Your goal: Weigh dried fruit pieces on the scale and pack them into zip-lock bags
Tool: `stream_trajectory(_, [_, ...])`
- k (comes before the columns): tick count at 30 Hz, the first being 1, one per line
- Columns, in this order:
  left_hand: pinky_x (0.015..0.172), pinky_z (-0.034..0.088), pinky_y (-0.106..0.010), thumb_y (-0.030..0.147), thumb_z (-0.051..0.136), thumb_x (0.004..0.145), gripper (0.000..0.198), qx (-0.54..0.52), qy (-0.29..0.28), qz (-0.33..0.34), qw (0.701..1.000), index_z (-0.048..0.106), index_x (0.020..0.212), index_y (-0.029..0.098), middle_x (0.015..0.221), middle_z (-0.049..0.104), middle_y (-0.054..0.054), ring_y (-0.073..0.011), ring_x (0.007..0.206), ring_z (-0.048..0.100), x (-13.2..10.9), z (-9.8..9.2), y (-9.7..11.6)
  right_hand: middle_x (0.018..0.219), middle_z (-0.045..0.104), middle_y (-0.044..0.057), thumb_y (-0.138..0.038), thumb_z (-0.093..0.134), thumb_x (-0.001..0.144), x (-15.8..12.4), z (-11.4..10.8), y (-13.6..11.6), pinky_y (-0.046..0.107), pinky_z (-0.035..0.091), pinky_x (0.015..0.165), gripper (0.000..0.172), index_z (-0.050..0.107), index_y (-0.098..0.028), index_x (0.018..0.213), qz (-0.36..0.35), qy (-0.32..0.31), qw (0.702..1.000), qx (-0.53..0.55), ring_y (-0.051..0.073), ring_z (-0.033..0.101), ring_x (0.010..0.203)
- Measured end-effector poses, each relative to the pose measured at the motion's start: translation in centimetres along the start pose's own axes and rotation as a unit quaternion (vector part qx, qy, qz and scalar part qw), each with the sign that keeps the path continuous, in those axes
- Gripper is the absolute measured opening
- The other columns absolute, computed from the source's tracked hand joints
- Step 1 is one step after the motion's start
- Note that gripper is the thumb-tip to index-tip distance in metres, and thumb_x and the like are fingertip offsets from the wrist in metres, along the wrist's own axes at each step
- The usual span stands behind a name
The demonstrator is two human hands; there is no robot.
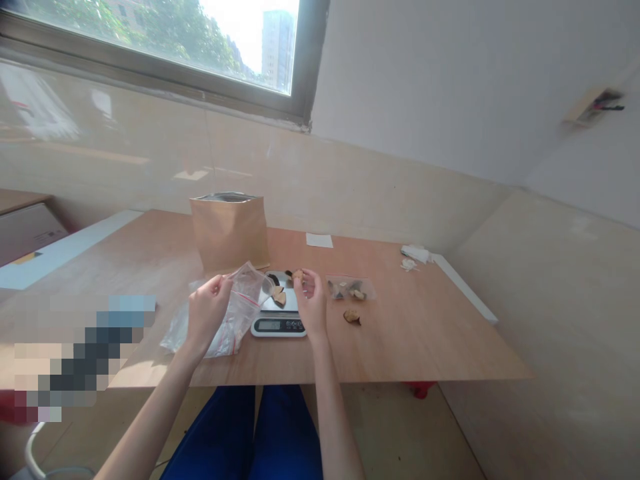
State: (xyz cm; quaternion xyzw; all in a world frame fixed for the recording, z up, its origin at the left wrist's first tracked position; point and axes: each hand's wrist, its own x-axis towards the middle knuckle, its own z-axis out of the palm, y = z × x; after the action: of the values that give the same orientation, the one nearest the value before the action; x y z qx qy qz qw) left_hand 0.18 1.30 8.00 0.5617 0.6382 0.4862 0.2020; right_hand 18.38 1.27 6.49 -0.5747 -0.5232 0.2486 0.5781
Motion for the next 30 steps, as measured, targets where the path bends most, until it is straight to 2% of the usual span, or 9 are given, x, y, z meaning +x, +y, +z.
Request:
stream_trajectory(2, [0.053, 0.027, -0.023, 0.03, 0.041, 0.078, 0.026, -0.007, -0.015, 0.012, 1.0, 0.041, 0.054, 0.02, 0.05, 0.037, 0.005, -0.0116, 0.054, 0.037, -0.3, 0.4, 0.2, 0.102, 0.065, 0.009, -0.045, 0.044, 0.086, 0.2, 0.5, -2.5, 0.03, 0.051, 0.07, 0.038, 0.056, -0.017, 0.109, 0.01, -0.049, 0.997, 0.051, 0.018, 0.063, 0.083])
stream_trajectory(4, [0.055, 0.03, -0.023, 0.03, 0.04, 0.079, 0.025, -0.018, -0.021, 0.017, 0.999, 0.049, 0.058, 0.019, 0.053, 0.044, 0.004, -0.0122, 0.056, 0.042, -0.6, 0.6, 0.3, 0.105, 0.065, 0.008, -0.046, 0.046, 0.086, 0.4, 1.1, -4.3, 0.03, 0.05, 0.074, 0.038, 0.057, -0.02, 0.111, -0.018, -0.118, 0.992, 0.029, 0.017, 0.062, 0.087])
stream_trajectory(6, [0.055, 0.031, -0.023, 0.03, 0.039, 0.08, 0.026, -0.021, -0.008, 0.013, 1.0, 0.052, 0.06, 0.019, 0.052, 0.045, 0.004, -0.0123, 0.055, 0.042, -0.8, 0.5, 0.2, 0.109, 0.063, 0.008, -0.044, 0.048, 0.086, 0.5, 1.4, -5.0, 0.03, 0.048, 0.079, 0.036, 0.057, -0.021, 0.112, -0.058, -0.131, 0.989, -0.024, 0.017, 0.06, 0.091])
stream_trajectory(10, [0.055, 0.034, -0.023, 0.032, 0.038, 0.083, 0.03, -0.035, 0.032, -0.007, 0.999, 0.063, 0.072, 0.018, 0.057, 0.055, 0.002, -0.0137, 0.058, 0.048, -0.6, -0.5, -0.2, 0.102, 0.062, 0.009, -0.032, 0.039, 0.091, 0.5, 1.4, -2.7, 0.032, 0.047, 0.081, 0.027, 0.059, -0.018, 0.102, -0.086, -0.068, 0.988, -0.106, 0.017, 0.058, 0.085])
stream_trajectory(15, [0.062, 0.041, -0.024, 0.036, 0.039, 0.083, 0.035, -0.111, 0.036, -0.049, 0.992, 0.067, 0.094, 0.019, 0.08, 0.068, -0.003, -0.0168, 0.071, 0.057, -0.7, -1.4, -0.5, 0.104, 0.06, 0.01, -0.017, 0.05, 0.081, -0.8, 1.6, 1.6, 0.041, 0.043, 0.091, 0.023, 0.06, -0.018, 0.103, -0.127, -0.188, 0.947, -0.227, 0.024, 0.053, 0.103])
stream_trajectory(17, [0.06, 0.041, -0.024, 0.036, 0.039, 0.084, 0.034, -0.113, 0.037, -0.063, 0.991, 0.067, 0.092, 0.018, 0.078, 0.068, -0.003, -0.0166, 0.066, 0.057, -0.9, -1.5, -0.5, 0.103, 0.06, 0.011, -0.015, 0.052, 0.08, -1.3, 1.7, 2.4, 0.042, 0.043, 0.09, 0.023, 0.06, -0.017, 0.102, -0.13, -0.199, 0.938, -0.252, 0.025, 0.053, 0.101])
stream_trajectory(20, [0.059, 0.041, -0.025, 0.036, 0.038, 0.084, 0.033, -0.1, 0.043, -0.073, 0.991, 0.066, 0.086, 0.018, 0.075, 0.067, -0.003, -0.0168, 0.064, 0.057, -1.1, -1.3, -0.6, 0.095, 0.063, 0.011, -0.014, 0.048, 0.081, -1.5, 1.7, 2.3, 0.04, 0.045, 0.087, 0.019, 0.062, -0.016, 0.093, -0.119, -0.179, 0.949, -0.232, 0.024, 0.056, 0.095])
stream_trajectory(26, [0.062, 0.042, -0.026, 0.04, 0.037, 0.086, 0.041, -0.07, 0.046, -0.083, 0.993, 0.064, 0.108, 0.018, 0.088, 0.07, -0.006, -0.0193, 0.073, 0.06, -1.4, -0.6, -0.9, 0.089, 0.065, 0.007, -0.033, 0.052, 0.083, -0.6, 1.1, -2.0, 0.029, 0.049, 0.07, 0.026, 0.06, -0.016, 0.101, -0.034, -0.054, 0.997, -0.033, 0.016, 0.059, 0.073])
stream_trajectory(30, [0.067, 0.044, -0.027, 0.046, 0.035, 0.087, 0.05, -0.068, 0.037, -0.051, 0.996, 0.058, 0.12, 0.017, 0.096, 0.069, -0.008, -0.0209, 0.084, 0.061, -1.7, -0.2, -0.5, 0.079, 0.065, 0.001, -0.041, 0.053, 0.083, 0.5, 1.0, -5.9, 0.026, 0.048, 0.066, 0.031, 0.062, -0.021, 0.105, -0.047, -0.148, 0.988, -0.012, 0.015, 0.059, 0.07])
